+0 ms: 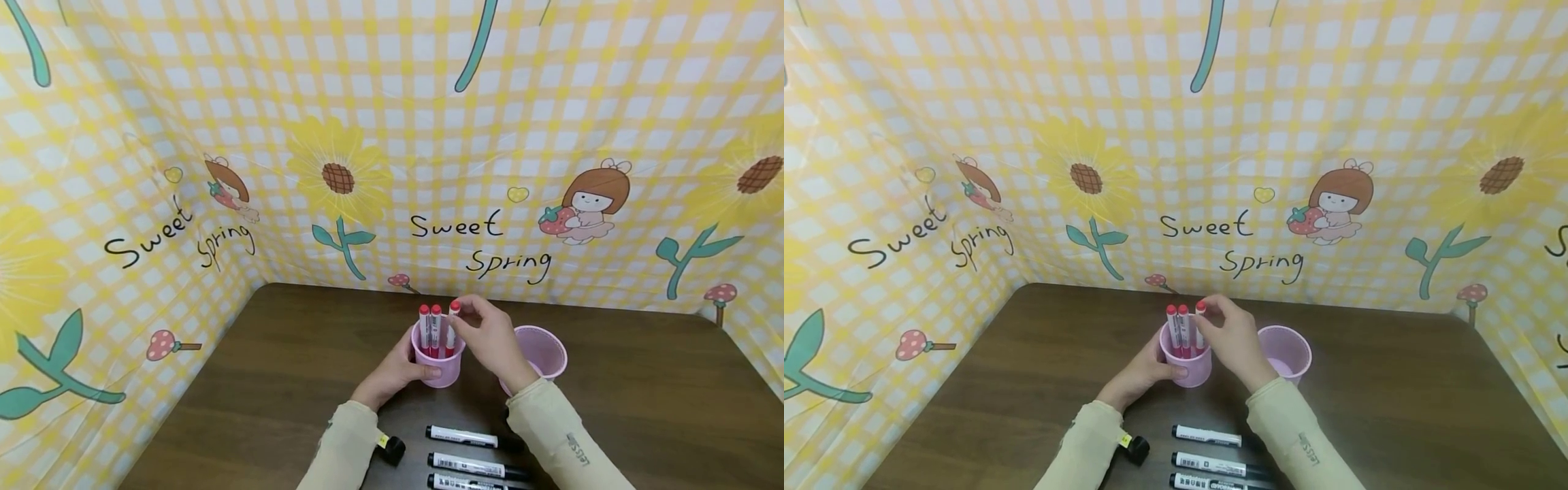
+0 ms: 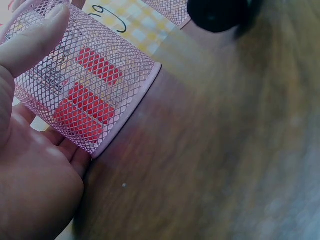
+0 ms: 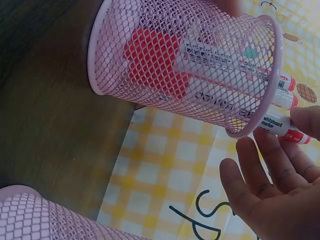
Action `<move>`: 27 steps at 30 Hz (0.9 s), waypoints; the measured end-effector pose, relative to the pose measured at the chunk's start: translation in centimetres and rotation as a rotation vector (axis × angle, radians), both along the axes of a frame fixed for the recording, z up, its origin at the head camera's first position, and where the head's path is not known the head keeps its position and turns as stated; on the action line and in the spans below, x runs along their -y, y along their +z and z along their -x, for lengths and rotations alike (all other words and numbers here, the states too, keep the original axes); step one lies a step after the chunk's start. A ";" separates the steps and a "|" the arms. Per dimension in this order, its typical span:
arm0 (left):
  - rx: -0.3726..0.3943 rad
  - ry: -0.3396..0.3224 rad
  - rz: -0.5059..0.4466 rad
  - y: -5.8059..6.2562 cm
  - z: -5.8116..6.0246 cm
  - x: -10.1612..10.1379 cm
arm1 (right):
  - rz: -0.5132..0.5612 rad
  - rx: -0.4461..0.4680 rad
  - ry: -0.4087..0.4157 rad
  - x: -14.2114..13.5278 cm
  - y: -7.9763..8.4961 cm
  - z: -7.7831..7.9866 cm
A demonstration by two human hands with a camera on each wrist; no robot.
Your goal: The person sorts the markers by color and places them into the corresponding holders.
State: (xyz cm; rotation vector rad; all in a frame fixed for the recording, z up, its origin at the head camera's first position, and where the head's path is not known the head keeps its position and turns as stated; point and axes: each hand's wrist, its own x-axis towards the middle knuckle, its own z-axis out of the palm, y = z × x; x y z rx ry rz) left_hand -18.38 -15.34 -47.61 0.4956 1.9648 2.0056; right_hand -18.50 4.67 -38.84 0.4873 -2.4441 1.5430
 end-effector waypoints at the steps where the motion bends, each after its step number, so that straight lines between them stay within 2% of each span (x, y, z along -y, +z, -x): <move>1: 0.005 0.000 0.000 0.0 0.0 0.0 | -0.005 0.007 0.001 0.0 0.0 0.0; 4: 0.015 -0.005 -0.017 0.3 -0.2 0.0 | -0.013 0.031 0.001 0.1 -0.1 -0.1; 11: -0.008 -0.033 -0.054 2.7 -1.2 -0.1 | -0.025 0.081 0.009 0.2 -0.2 0.0; 14: -0.015 -0.037 -0.062 2.9 -1.3 -0.1 | -0.026 0.084 0.018 0.3 -0.2 0.1; 21: -0.027 -0.025 -0.055 0.0 0.1 0.0 | -0.030 0.091 0.018 0.4 -0.1 0.1; 27: -0.049 -0.013 -0.056 -0.2 -0.1 -0.1 | -0.027 0.086 0.023 0.4 -0.4 0.2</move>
